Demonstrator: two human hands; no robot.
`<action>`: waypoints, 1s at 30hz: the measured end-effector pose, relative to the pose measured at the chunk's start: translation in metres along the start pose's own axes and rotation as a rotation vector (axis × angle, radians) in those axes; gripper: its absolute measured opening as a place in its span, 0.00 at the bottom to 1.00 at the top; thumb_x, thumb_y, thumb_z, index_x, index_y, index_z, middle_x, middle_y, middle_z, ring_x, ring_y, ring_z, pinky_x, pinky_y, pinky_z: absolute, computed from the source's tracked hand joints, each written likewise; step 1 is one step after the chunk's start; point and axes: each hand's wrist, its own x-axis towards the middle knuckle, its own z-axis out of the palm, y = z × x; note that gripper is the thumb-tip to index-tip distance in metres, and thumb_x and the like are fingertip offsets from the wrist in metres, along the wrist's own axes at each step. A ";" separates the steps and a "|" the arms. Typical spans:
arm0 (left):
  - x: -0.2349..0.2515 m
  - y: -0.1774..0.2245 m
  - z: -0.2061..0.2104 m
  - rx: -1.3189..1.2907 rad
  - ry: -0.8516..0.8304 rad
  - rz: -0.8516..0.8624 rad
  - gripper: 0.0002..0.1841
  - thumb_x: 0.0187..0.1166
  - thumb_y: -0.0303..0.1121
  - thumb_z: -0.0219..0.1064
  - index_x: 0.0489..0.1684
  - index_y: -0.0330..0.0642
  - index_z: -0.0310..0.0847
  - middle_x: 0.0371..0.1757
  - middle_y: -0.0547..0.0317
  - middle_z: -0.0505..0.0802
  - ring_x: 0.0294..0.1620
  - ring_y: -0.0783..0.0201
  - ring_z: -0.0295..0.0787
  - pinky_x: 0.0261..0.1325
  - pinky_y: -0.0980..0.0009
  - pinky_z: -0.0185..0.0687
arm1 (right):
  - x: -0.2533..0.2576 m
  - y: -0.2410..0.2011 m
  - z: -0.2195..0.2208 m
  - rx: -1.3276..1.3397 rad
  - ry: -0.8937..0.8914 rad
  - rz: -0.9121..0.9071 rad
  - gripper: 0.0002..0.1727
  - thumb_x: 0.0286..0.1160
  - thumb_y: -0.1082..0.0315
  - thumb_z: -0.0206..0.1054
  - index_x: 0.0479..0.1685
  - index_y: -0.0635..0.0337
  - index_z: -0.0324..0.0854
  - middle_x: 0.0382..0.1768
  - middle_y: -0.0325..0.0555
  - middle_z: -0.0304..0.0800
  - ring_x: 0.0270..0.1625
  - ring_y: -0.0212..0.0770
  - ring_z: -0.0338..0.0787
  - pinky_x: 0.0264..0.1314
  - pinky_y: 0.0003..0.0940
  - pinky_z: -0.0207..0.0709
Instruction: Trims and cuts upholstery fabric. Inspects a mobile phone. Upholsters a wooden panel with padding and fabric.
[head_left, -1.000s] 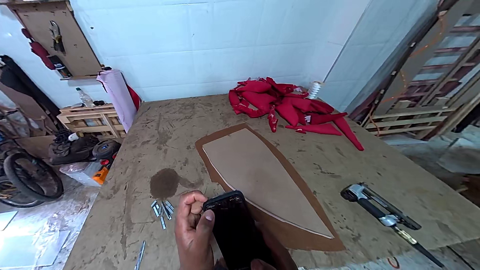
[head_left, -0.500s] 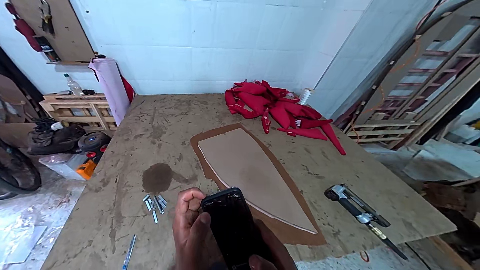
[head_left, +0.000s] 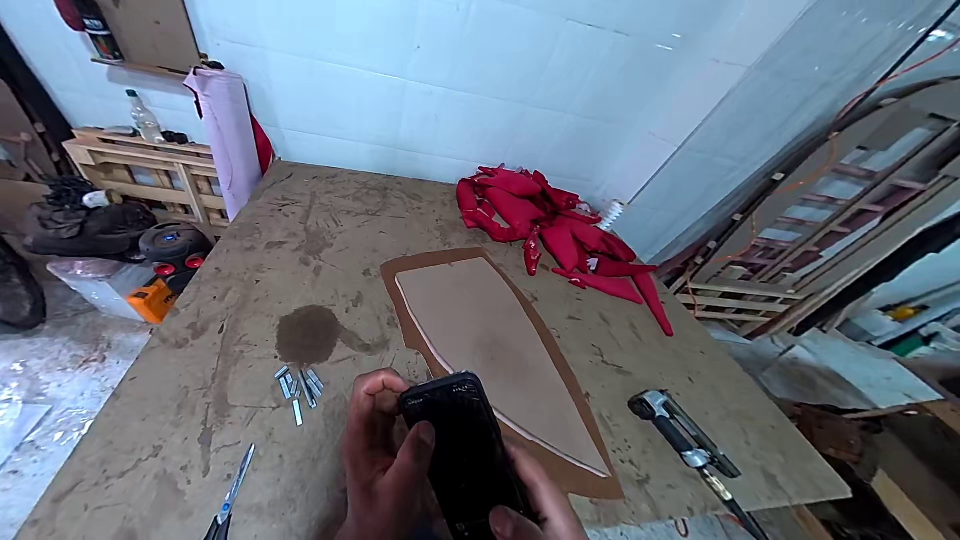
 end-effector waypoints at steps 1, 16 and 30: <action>0.000 0.000 -0.001 -0.003 0.001 -0.002 0.20 0.77 0.40 0.73 0.64 0.51 0.74 0.46 0.61 0.89 0.44 0.68 0.90 0.51 0.71 0.90 | 0.001 0.000 0.001 -0.009 -0.003 -0.005 0.29 0.86 0.53 0.65 0.78 0.61 0.68 0.63 0.46 0.90 0.61 0.41 0.92 0.63 0.46 0.89; -0.008 -0.013 -0.023 -0.079 0.037 -0.085 0.25 0.80 0.45 0.70 0.72 0.48 0.72 0.47 0.54 0.89 0.45 0.62 0.91 0.52 0.65 0.91 | 0.008 0.004 0.014 0.168 -0.097 0.140 0.48 0.70 0.81 0.71 0.90 0.61 0.46 0.73 0.59 0.81 0.63 0.62 0.91 0.52 0.61 0.94; -0.003 -0.022 -0.035 -0.111 0.031 -0.130 0.24 0.80 0.41 0.70 0.71 0.45 0.71 0.50 0.52 0.90 0.47 0.63 0.91 0.53 0.66 0.90 | 0.021 0.011 0.013 0.175 -0.106 0.145 0.46 0.72 0.69 0.73 0.89 0.61 0.49 0.73 0.52 0.81 0.65 0.53 0.91 0.55 0.58 0.93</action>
